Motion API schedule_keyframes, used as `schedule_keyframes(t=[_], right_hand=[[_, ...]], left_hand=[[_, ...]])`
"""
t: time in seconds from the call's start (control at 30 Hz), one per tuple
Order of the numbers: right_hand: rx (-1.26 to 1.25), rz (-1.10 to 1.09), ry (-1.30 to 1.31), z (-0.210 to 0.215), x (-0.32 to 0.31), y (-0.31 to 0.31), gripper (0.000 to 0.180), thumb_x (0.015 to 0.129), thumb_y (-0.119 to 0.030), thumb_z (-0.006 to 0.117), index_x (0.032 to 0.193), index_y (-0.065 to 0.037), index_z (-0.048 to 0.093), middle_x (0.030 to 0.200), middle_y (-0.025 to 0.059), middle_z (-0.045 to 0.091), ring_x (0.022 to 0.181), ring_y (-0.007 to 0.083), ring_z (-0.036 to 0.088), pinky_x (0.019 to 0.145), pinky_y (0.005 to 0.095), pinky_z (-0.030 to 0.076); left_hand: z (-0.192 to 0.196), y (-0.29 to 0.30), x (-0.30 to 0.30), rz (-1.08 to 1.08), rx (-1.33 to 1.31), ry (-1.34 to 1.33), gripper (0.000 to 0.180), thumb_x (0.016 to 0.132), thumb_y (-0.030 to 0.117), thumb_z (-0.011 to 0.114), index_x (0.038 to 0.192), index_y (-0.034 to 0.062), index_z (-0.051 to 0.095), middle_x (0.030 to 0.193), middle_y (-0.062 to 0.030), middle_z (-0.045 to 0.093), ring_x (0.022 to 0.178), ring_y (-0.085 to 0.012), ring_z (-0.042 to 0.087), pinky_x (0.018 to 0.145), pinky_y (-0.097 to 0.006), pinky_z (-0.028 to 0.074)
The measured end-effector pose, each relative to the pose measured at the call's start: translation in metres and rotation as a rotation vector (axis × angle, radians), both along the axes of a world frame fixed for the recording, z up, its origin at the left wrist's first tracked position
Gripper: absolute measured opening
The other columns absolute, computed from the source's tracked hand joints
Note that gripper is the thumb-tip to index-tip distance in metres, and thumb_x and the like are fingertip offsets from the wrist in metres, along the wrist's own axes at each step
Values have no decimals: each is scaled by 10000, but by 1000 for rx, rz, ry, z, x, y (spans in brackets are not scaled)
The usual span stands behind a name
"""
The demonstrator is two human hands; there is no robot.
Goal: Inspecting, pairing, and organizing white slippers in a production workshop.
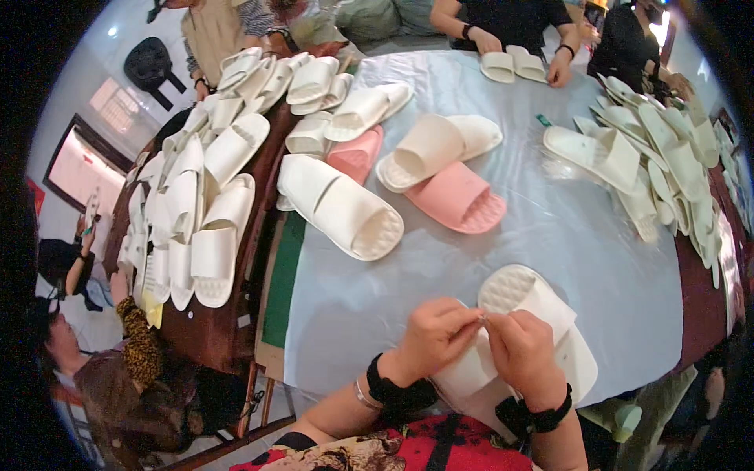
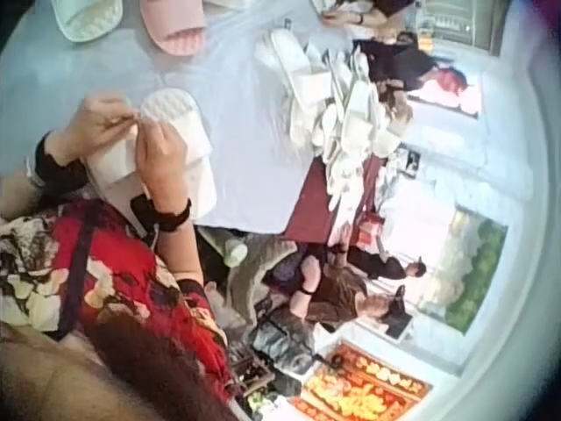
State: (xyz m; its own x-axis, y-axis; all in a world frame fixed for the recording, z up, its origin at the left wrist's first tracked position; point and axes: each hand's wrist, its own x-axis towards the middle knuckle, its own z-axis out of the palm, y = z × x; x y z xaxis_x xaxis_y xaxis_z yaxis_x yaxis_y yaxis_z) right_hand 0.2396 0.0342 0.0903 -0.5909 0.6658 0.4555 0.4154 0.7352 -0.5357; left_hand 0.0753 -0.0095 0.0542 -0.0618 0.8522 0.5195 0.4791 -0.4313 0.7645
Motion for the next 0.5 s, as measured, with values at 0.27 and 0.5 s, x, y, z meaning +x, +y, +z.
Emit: schedule_keyframes(t=[0.27,0.5], right_hand=[[-57,66,-2,5,-6,2,120,772,35,626,877,4,577,696,130,553,660,332,544,596,416,450],[-103,79,-12,5,-5,3,146,782,60,600,907,13,542,791,159,556,744,352,541,646,422,447]], left_hand=[[0,0,-6,-37,-73,-129,105,863,96,636,903,7,674,742,-119,605,650,-262,586,590,-338,467],[-2,1,-5,-27,-196,-297,143,868,128,656,928,0,673,821,-115,655,718,-202,620,644,-302,487]])
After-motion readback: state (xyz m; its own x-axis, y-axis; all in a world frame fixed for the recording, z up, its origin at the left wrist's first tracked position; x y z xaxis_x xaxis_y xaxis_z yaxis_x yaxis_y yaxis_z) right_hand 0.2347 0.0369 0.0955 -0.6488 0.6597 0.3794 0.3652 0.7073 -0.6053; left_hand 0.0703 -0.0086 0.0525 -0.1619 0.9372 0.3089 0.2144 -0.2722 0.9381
